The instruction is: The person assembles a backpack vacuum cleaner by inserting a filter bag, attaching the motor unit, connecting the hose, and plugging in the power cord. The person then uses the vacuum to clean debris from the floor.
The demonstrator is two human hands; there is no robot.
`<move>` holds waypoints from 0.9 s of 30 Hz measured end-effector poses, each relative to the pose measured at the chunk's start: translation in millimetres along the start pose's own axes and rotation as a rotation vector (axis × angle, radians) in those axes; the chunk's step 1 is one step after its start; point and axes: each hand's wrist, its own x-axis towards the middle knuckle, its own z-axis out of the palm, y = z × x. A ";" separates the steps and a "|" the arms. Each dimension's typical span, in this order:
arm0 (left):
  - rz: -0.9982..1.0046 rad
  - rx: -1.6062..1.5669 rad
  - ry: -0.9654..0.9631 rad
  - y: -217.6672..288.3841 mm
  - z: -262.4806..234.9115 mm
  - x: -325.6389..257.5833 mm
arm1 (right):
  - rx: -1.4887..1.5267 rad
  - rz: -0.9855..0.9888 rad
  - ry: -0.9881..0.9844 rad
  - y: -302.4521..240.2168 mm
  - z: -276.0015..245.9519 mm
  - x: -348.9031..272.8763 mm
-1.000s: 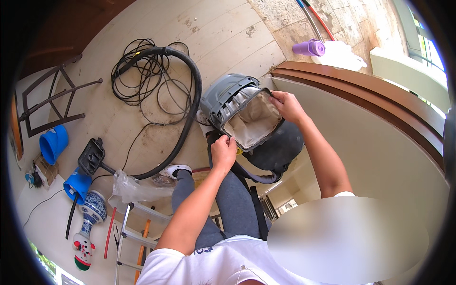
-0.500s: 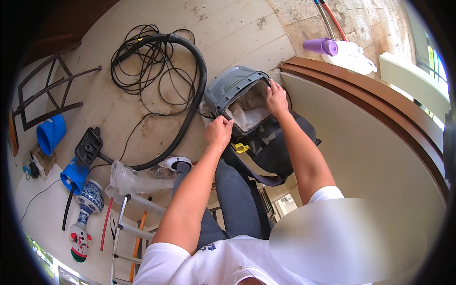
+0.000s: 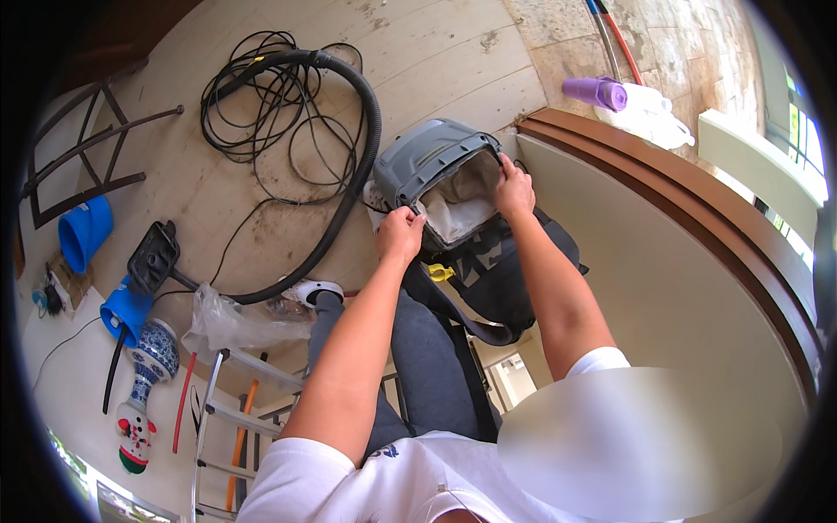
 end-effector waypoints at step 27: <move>0.513 0.312 0.191 24.4 -32.7 -26.0 | 0.109 -0.094 0.372 30.1 22.8 -38.8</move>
